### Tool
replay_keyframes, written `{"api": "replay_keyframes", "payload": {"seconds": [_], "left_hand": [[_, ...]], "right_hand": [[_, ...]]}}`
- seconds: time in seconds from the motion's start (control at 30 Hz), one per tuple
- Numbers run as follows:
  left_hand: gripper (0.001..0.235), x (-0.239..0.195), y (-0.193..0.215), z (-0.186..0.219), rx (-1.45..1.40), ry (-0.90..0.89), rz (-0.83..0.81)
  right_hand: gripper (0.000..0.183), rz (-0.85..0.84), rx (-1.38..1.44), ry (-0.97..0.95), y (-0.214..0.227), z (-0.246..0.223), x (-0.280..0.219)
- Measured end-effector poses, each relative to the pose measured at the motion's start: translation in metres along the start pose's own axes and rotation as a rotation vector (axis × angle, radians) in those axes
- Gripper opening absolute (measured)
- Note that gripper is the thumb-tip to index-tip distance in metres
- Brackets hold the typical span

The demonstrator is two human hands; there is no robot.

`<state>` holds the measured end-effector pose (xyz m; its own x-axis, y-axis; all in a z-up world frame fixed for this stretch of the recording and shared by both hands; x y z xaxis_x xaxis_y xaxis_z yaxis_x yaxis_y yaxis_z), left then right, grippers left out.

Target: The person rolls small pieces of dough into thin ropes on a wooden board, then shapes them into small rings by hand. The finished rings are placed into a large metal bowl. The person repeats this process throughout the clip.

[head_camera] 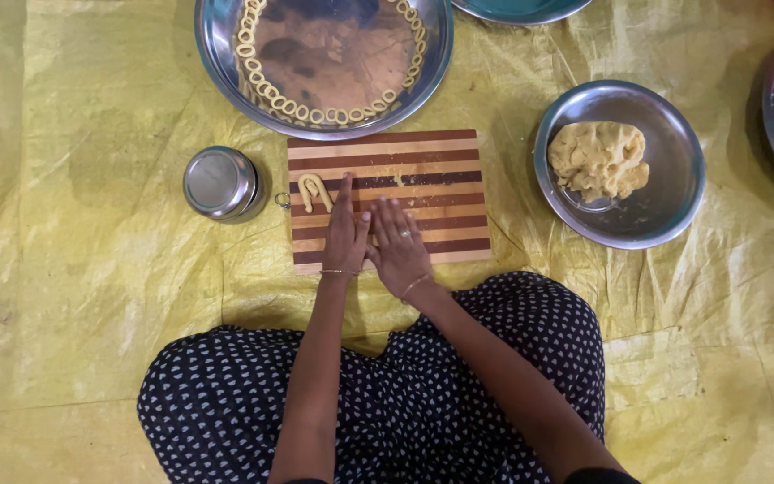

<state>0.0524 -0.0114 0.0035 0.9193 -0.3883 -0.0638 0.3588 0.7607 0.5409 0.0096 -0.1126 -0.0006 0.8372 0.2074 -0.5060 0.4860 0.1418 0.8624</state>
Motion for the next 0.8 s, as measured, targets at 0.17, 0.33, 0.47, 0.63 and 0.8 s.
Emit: {"api": "replay_keyframes", "payload": {"seconds": [0.17, 0.33, 0.47, 0.63, 0.8], "left_hand": [[0.081, -0.003, 0.0, -0.003, -0.012, 0.007, 0.01], [0.081, -0.005, 0.002, 0.0, 0.004, 0.004, 0.014], [0.076, -0.006, 0.002, -0.001, 0.044, 0.064, -0.003], [0.069, -0.007, 0.003, 0.002, 0.007, 0.001, 0.016], [0.07, -0.004, 0.001, 0.001, -0.003, 0.024, -0.004]], "right_hand": [[0.069, 0.095, -0.146, -0.022, 0.018, 0.015, 0.044], [0.067, 0.116, 0.1, -0.102, 0.03, 0.043, 0.058], [0.07, -0.014, 0.058, -0.227, 0.032, 0.074, 0.065], [0.068, 0.122, 0.261, -0.358, 0.02, 0.117, 0.045], [0.072, 0.088, 0.234, -0.402, -0.003, 0.091, 0.02]]}}
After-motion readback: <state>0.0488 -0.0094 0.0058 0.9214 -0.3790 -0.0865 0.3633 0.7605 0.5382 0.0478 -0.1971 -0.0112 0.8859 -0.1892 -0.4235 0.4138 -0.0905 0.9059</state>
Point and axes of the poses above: each hand's wrist, its own x-axis towards the middle knuckle, its own y-axis out of the back of the hand, z = x × y, the point moved 6 cm from there along x, towards the middle knuckle, and after that the axes turned 14 degrees about -z, right-handed, at the moved point
